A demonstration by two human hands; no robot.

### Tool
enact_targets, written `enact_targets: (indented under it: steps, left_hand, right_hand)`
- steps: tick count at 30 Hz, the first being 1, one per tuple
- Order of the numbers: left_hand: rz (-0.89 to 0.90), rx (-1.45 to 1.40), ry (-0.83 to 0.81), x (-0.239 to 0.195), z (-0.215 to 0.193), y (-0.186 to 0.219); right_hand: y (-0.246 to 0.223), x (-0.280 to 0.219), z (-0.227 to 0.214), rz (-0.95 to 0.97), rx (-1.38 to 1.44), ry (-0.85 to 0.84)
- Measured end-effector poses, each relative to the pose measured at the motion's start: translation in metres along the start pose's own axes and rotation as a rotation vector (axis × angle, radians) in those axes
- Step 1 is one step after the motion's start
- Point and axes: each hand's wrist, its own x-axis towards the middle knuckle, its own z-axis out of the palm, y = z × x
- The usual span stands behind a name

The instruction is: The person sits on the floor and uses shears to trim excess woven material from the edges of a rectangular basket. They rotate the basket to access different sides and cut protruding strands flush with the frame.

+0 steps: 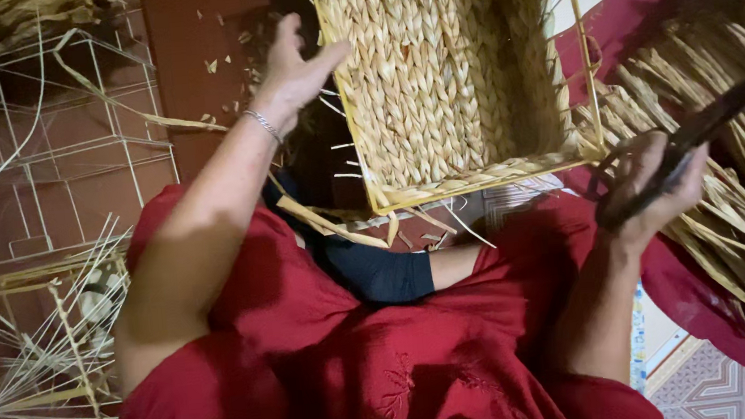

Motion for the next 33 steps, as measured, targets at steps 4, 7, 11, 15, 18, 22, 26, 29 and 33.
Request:
enact_targets:
  steps: [4,7,11,15,18,22,26,29,33]
  left_hand:
    - [-0.172,-0.191,-0.220,-0.004,0.016,0.015]
    - [0.140,-0.016,-0.117,-0.003,0.017,0.015]
    - [0.067,-0.101,-0.117,-0.028,0.019,0.023]
    - [0.393,-0.080,-0.074,-0.059,0.018,0.019]
    - [0.603,-0.036,-0.021,-0.088,0.019,0.020]
    - [0.650,-0.023,-0.027,-0.129,0.011,0.038]
    - [0.731,0.057,-0.016,-0.146,0.009,0.053]
    - [0.750,0.070,-0.013,-0.149,0.010,0.054]
    - [0.725,0.072,-0.003,-0.150,0.011,0.047]
  right_hand:
    - [-0.035,0.022,-0.004,0.055,0.181,-0.200]
    - [-0.066,0.038,0.014,0.024,0.091,-0.409]
    - [-0.090,0.063,0.038,0.230,-0.093,-0.600]
    - [-0.073,0.064,0.073,0.637,-0.215,-0.522]
    - [-0.061,0.060,0.087,0.729,0.102,-0.526]
    - [-0.062,0.045,0.083,0.754,0.121,-0.408]
    - [-0.060,0.023,0.069,0.706,-0.008,-0.320]
    - [-0.060,0.005,0.058,0.661,0.222,-0.298]
    - [-0.066,0.004,0.053,0.769,0.270,-0.251]
